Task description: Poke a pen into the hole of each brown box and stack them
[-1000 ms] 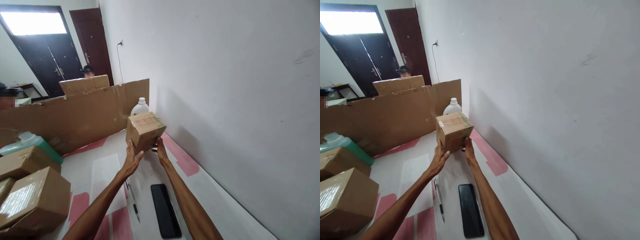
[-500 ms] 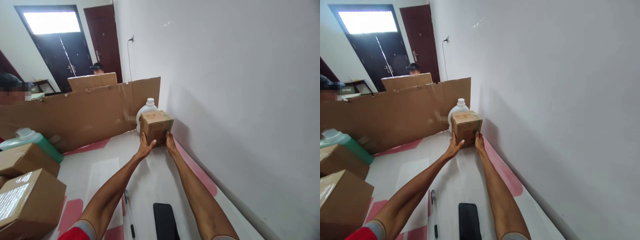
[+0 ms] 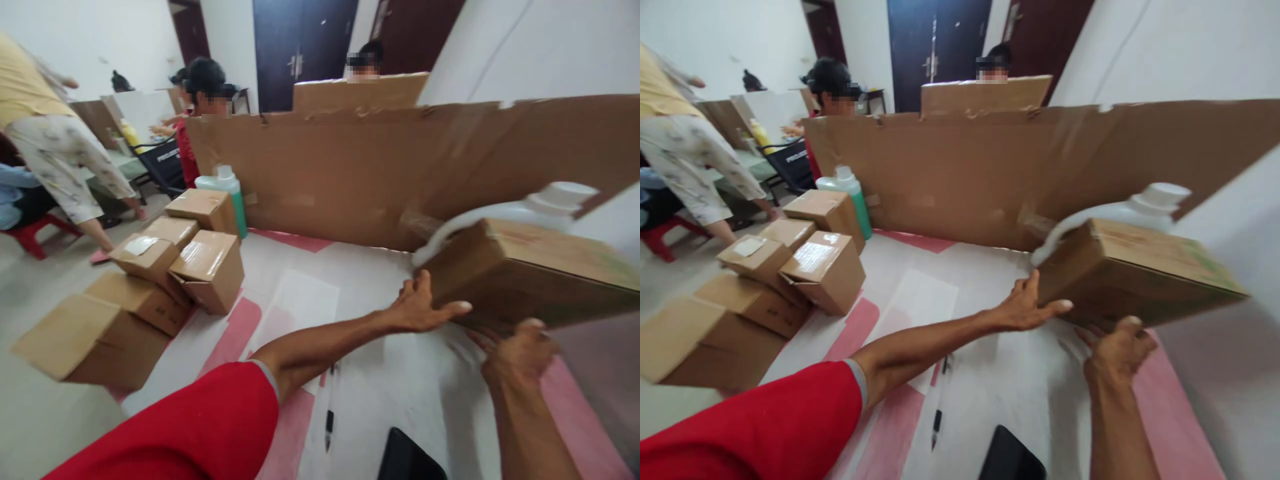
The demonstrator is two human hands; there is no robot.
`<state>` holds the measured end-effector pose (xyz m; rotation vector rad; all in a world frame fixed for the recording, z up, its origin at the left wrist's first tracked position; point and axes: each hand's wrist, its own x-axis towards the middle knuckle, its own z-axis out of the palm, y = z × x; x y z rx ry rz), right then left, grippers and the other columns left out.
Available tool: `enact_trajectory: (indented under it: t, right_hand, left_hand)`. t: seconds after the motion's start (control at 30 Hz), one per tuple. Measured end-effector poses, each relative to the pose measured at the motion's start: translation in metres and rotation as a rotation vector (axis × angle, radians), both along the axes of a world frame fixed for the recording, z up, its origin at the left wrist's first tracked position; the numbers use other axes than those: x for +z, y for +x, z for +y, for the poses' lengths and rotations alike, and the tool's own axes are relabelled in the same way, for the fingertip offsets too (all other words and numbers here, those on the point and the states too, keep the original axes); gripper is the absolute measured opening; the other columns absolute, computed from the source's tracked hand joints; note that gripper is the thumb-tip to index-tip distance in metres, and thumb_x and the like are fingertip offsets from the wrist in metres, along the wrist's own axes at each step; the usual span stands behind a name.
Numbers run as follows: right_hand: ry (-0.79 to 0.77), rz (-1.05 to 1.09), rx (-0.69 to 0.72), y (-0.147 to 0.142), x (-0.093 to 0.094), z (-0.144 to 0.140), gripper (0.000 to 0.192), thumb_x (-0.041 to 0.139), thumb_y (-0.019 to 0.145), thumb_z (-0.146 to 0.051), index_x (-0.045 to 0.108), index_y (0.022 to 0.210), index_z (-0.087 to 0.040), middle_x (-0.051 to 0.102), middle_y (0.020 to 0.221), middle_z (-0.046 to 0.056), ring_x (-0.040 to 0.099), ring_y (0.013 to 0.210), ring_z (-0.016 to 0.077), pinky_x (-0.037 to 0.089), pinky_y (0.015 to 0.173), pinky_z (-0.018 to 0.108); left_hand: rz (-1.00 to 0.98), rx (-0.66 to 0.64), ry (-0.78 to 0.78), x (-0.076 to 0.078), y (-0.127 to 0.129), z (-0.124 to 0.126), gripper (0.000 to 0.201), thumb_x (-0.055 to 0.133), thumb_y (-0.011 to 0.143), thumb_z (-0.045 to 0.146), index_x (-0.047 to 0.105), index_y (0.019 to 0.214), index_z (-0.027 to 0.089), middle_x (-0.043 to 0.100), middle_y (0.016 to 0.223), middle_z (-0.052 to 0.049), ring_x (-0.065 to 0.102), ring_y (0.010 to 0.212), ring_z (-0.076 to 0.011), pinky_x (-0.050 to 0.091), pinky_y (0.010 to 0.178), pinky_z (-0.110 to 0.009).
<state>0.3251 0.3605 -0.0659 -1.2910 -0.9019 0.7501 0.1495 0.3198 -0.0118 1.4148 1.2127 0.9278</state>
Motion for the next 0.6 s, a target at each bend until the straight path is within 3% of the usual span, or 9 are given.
enact_trajectory:
  t: [0.07, 0.13, 0.23, 0.3, 0.37, 0.47, 0.53, 0.6]
  right_hand:
    - [-0.077, 0.018, -0.076, -0.029, 0.0, -0.014, 0.054, 0.051, 0.085, -0.079, 0.054, 0.127, -0.045, 0.05, 0.151, 0.018, 0.07, 0.114, 0.0401, 0.053, 0.081, 0.077]
    - [-0.096, 0.004, -0.016, -0.072, 0.006, -0.034, 0.051, 0.055, 0.084, -0.078, 0.058, 0.121, -0.043, 0.058, 0.142, 0.018, 0.073, 0.105, 0.0349, 0.058, 0.077, 0.067]
    - [-0.076, -0.005, 0.272, -0.161, 0.024, -0.063, 0.059, 0.057, 0.081, -0.08, 0.064, 0.106, -0.027, 0.072, 0.109, 0.016, 0.073, 0.086, 0.0297, 0.06, 0.066, 0.051]
    - [-0.092, -0.012, 0.567, -0.229, 0.038, -0.076, 0.067, 0.055, 0.081, -0.081, 0.065, 0.112, -0.022, 0.073, 0.113, 0.015, 0.071, 0.094, 0.0291, 0.059, 0.072, 0.046]
    - [-0.131, -0.001, 0.795, -0.299, 0.051, -0.088, 0.074, 0.05, 0.084, -0.081, 0.063, 0.123, -0.019, 0.068, 0.134, 0.018, 0.065, 0.115, 0.0307, 0.056, 0.089, 0.047]
    - [-0.158, 0.016, 0.932, -0.388, 0.059, -0.109, 0.073, 0.045, 0.09, -0.078, 0.063, 0.129, -0.019, 0.06, 0.15, 0.016, 0.057, 0.131, 0.0306, 0.053, 0.1, 0.048]
    - [-0.176, 0.013, 0.989, -0.427, 0.058, -0.125, 0.069, 0.043, 0.093, -0.077, 0.066, 0.125, -0.02, 0.064, 0.145, 0.012, 0.057, 0.132, 0.0304, 0.053, 0.101, 0.048]
    - [-0.185, 0.003, 1.021, -0.444, 0.053, -0.139, 0.062, 0.039, 0.097, -0.076, 0.068, 0.119, -0.025, 0.071, 0.136, 0.007, 0.059, 0.13, 0.0293, 0.053, 0.101, 0.048]
  left_hand:
    - [-0.105, 0.06, 0.07, -0.003, -0.03, -0.052, 0.104, 0.06, 0.09, 0.072, 0.016, 0.169, 0.021, 0.032, 0.166, -0.026, 0.04, 0.152, -0.0402, 0.042, 0.119, -0.058]
    - [-0.13, 0.18, 0.206, -0.006, -0.069, -0.121, 0.092, 0.058, 0.094, 0.067, 0.023, 0.166, 0.023, 0.039, 0.16, -0.023, 0.05, 0.143, -0.0364, 0.052, 0.111, -0.055]
    - [0.061, 0.506, 0.353, -0.016, -0.142, -0.221, 0.073, 0.05, 0.102, 0.056, 0.024, 0.165, 0.028, 0.034, 0.164, -0.018, 0.04, 0.15, -0.0351, 0.043, 0.119, -0.057]
    - [0.213, 0.725, 0.312, -0.025, -0.19, -0.268, 0.071, 0.048, 0.103, 0.053, 0.021, 0.165, 0.03, 0.028, 0.167, -0.017, 0.038, 0.15, -0.0359, 0.039, 0.122, -0.059]
    - [0.289, 0.935, 0.256, -0.034, -0.231, -0.294, 0.07, 0.044, 0.105, 0.053, 0.019, 0.165, 0.028, 0.024, 0.169, -0.018, 0.036, 0.152, -0.0355, 0.036, 0.124, -0.06]
    - [0.322, 1.106, 0.184, -0.043, -0.275, -0.298, 0.079, 0.043, 0.103, 0.059, 0.014, 0.166, 0.022, 0.016, 0.173, -0.019, 0.017, 0.162, -0.036, 0.02, 0.131, -0.06]
    - [0.298, 1.127, 0.125, -0.045, -0.293, -0.289, 0.085, 0.042, 0.101, 0.064, 0.012, 0.167, 0.019, 0.011, 0.176, -0.019, 0.005, 0.165, -0.0359, 0.01, 0.133, -0.058]
    - [0.274, 1.108, 0.091, -0.044, -0.302, -0.281, 0.09, 0.04, 0.1, 0.066, 0.01, 0.168, 0.016, 0.006, 0.176, -0.02, 0.0, 0.165, -0.0369, 0.007, 0.133, -0.058]
